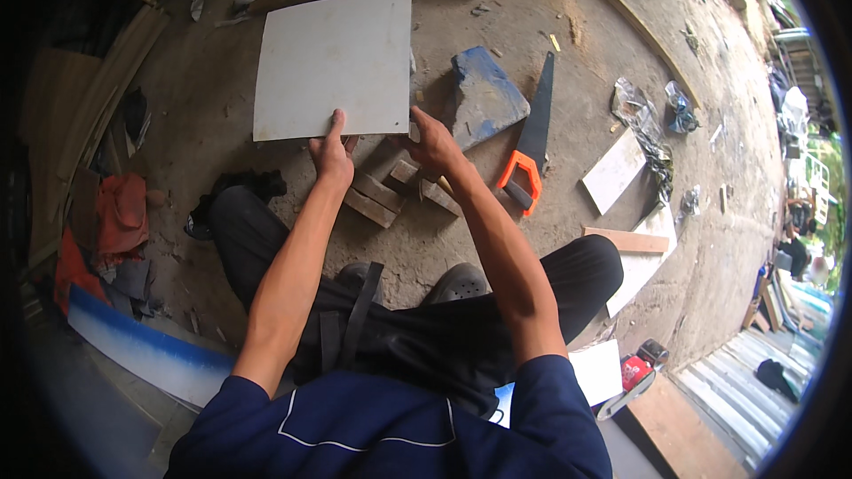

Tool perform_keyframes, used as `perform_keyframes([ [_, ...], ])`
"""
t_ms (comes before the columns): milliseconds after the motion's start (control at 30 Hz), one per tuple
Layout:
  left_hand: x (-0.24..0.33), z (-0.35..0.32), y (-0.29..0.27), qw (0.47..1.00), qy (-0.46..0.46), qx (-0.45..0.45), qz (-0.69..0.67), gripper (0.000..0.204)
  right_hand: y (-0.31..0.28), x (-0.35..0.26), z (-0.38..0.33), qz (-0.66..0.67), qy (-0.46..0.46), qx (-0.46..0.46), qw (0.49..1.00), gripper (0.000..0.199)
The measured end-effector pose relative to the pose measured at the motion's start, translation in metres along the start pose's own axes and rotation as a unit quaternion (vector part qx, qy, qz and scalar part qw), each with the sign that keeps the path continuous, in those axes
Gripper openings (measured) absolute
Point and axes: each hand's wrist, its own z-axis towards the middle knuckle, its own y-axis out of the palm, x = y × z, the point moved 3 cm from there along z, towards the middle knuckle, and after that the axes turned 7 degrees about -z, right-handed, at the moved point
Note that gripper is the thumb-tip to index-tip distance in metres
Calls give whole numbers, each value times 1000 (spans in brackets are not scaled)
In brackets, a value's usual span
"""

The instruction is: The person sits on the floor and uses a hammer to drive nails into a white rectangular board that is resting on small wooden blocks. The person repeatedly positions the board, hammers nails, and adjusts the board's position throughout the clip.

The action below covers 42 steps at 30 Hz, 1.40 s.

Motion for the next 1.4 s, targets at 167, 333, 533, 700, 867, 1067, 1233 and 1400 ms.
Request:
perform_keyframes([
  [167,3,3,-5,999,-7,-8,31,39,-5,-9,-3,-22,-4,-25,999,58],
  [333,8,1,-4,996,-62,-28,63,43,-12,15,-11,32,30,20,999,61],
  [533,17,-18,-12,971,54,169,161,52,-22,-19,-3,97,169,-5,981,55],
  [700,42,-39,7,805,404,-87,426,42,-40,30,-22,87,233,182,951,40],
  [867,41,-34,52,639,480,-288,528,15,-44,88,-58,-129,338,161,918,26],
  [1067,21,-23,59,648,398,-315,568,17,-36,91,-58,-227,304,133,916,24],
  [1233,20,-18,62,648,384,-330,569,21,-39,95,-56,-284,258,110,917,13],
  [1400,23,-13,61,645,336,-360,584,25,-37,101,-52,-289,223,118,923,15],
])
